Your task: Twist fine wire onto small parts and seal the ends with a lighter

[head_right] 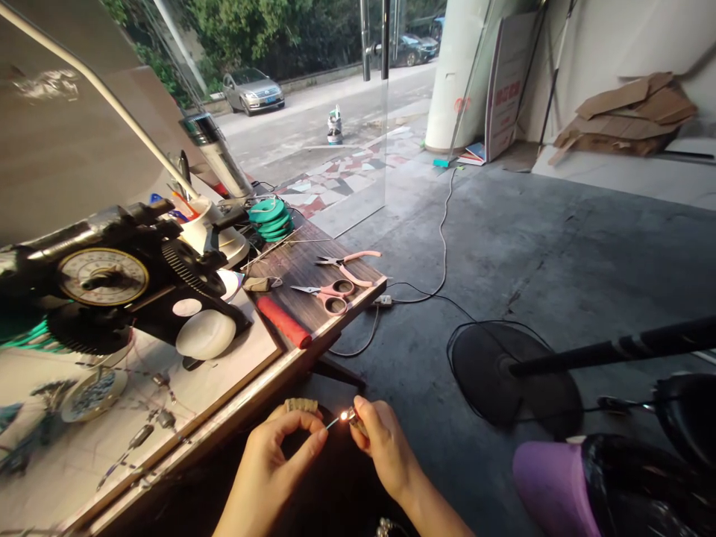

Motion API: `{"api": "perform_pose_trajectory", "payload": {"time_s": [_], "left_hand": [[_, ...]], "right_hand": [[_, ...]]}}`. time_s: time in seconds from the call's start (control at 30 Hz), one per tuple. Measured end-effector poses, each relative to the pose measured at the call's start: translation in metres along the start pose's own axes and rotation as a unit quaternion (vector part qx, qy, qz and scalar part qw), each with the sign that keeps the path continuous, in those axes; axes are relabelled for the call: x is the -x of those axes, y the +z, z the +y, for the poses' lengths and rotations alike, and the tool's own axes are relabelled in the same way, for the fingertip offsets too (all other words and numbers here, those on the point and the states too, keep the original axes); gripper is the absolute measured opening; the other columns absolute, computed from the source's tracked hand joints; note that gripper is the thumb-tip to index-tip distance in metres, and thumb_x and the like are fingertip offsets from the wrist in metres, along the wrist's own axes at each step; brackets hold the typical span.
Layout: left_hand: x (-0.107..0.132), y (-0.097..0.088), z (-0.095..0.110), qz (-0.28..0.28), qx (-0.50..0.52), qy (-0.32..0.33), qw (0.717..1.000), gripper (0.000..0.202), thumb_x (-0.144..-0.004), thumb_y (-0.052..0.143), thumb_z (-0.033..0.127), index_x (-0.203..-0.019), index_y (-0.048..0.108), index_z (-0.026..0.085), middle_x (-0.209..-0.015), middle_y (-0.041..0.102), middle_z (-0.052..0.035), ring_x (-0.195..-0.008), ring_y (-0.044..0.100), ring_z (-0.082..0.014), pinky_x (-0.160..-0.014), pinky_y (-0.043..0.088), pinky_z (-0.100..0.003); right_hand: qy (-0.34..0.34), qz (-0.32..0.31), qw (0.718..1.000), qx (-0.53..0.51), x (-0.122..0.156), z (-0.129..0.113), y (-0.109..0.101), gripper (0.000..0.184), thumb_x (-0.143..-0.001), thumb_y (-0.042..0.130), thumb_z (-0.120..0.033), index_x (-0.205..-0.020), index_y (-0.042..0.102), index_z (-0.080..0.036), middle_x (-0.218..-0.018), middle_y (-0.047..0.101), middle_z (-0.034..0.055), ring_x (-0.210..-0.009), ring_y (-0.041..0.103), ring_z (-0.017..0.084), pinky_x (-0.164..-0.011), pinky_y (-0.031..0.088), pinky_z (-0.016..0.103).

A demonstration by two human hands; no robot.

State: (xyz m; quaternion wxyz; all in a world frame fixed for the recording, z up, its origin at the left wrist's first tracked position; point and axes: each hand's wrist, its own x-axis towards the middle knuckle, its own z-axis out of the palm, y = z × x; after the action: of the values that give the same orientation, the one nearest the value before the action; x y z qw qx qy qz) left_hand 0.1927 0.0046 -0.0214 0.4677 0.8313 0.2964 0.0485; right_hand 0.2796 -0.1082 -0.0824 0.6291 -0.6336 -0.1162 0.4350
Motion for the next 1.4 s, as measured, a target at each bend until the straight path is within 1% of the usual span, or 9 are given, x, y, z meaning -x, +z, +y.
{"api": "perform_pose_trajectory", "payload": {"time_s": [0.63, 0.77, 0.83, 0.9, 1.0, 1.13, 1.2, 1.27, 1.4], "left_hand": [[-0.001, 0.000, -0.002, -0.022, 0.006, -0.010, 1.000, 0.018, -0.075, 0.055, 0.030, -0.063, 0.062, 0.018, -0.072, 0.063, -0.0071, -0.070, 0.058, -0.0223, -0.067, 0.043, -0.031], [-0.001, -0.001, -0.001, -0.021, 0.007, -0.018, 1.000, 0.019, -0.075, 0.055, 0.030, -0.063, 0.062, 0.017, -0.072, 0.063, -0.0069, -0.070, 0.059, -0.0224, -0.067, 0.043, -0.031], [-0.001, -0.001, -0.002, -0.021, 0.016, -0.027, 0.999, 0.019, -0.075, 0.056, 0.031, -0.063, 0.062, 0.017, -0.071, 0.063, -0.0064, -0.069, 0.059, -0.0222, -0.067, 0.043, -0.030], [-0.001, -0.001, -0.002, -0.024, 0.038, -0.034, 0.998, 0.020, -0.074, 0.056, 0.032, -0.062, 0.062, 0.017, -0.070, 0.064, -0.0060, -0.069, 0.059, -0.0219, -0.067, 0.043, -0.030], [-0.002, -0.001, -0.004, -0.032, 0.087, -0.044, 0.995, 0.021, -0.074, 0.058, 0.034, -0.062, 0.062, 0.016, -0.070, 0.065, -0.0057, -0.070, 0.059, -0.0212, -0.068, 0.043, -0.029], [-0.003, 0.000, -0.006, -0.041, 0.133, -0.047, 0.989, 0.023, -0.073, 0.060, 0.037, -0.063, 0.063, 0.016, -0.070, 0.066, -0.0055, -0.070, 0.059, -0.0205, -0.069, 0.044, -0.029], [-0.003, 0.001, -0.006, -0.043, 0.134, -0.044, 0.989, 0.023, -0.074, 0.060, 0.036, -0.063, 0.063, 0.016, -0.070, 0.066, -0.0054, -0.070, 0.059, -0.0201, -0.069, 0.044, -0.029], [-0.003, 0.002, -0.007, -0.040, 0.125, -0.033, 0.991, 0.021, -0.074, 0.060, 0.034, -0.063, 0.063, 0.016, -0.069, 0.066, -0.0048, -0.069, 0.060, -0.0195, -0.068, 0.045, -0.029], [0.000, 0.002, -0.010, 0.025, 0.089, 0.051, 0.994, 0.005, -0.069, 0.066, 0.022, -0.070, 0.064, 0.017, -0.077, 0.066, -0.0049, -0.076, 0.061, -0.0200, -0.071, 0.047, -0.029]], "right_hand": [[-0.006, 0.009, 0.999, -0.032, -0.002, 0.008, 0.004, 0.052, -0.080, 0.041, -0.055, -0.042, 0.034, -0.020, -0.042, 0.031, -0.0049, -0.042, 0.032, 0.009, -0.045, 0.025, 0.024], [-0.013, 0.015, 0.998, -0.058, -0.003, 0.009, 0.001, 0.055, -0.085, 0.029, -0.058, -0.047, 0.036, -0.020, -0.044, 0.029, -0.0054, -0.043, 0.028, 0.009, -0.044, 0.023, 0.024], [-0.031, 0.013, 0.996, -0.077, -0.001, 0.007, -0.001, 0.056, -0.086, 0.025, -0.059, -0.054, 0.046, -0.018, -0.048, 0.033, -0.0047, -0.046, 0.030, 0.010, -0.048, 0.026, 0.024], [-0.050, -0.007, 0.993, -0.104, 0.002, 0.005, -0.001, 0.046, -0.083, 0.039, -0.058, -0.070, 0.056, -0.017, -0.053, 0.037, -0.0048, -0.052, 0.033, 0.011, -0.052, 0.029, 0.024], [-0.072, -0.028, 0.989, -0.123, 0.006, 0.005, 0.003, 0.029, -0.070, 0.067, -0.043, -0.083, 0.062, -0.017, -0.056, 0.034, -0.0068, -0.053, 0.030, 0.009, -0.052, 0.027, 0.022], [-0.077, 0.003, 0.987, -0.137, 0.007, 0.008, 0.012, 0.020, -0.070, 0.071, -0.034, -0.078, 0.066, -0.017, -0.052, 0.038, -0.0073, -0.050, 0.030, 0.007, -0.048, 0.024, 0.021], [-0.045, 0.015, 0.976, -0.213, 0.007, 0.007, 0.016, 0.018, -0.067, 0.075, -0.030, -0.072, 0.067, -0.015, -0.052, 0.045, -0.0059, -0.050, 0.033, 0.006, -0.048, 0.025, 0.020], [0.009, 0.014, 0.950, -0.311, 0.006, 0.006, 0.018, 0.019, -0.062, 0.079, -0.028, -0.067, 0.066, -0.014, -0.050, 0.048, -0.0057, -0.049, 0.034, 0.005, -0.048, 0.026, 0.018], [0.121, -0.019, 0.900, -0.419, 0.007, 0.004, 0.022, 0.029, -0.054, 0.081, -0.035, -0.065, 0.062, -0.017, -0.040, 0.035, -0.0110, -0.040, 0.026, 0.003, -0.043, 0.024, 0.017]]}}
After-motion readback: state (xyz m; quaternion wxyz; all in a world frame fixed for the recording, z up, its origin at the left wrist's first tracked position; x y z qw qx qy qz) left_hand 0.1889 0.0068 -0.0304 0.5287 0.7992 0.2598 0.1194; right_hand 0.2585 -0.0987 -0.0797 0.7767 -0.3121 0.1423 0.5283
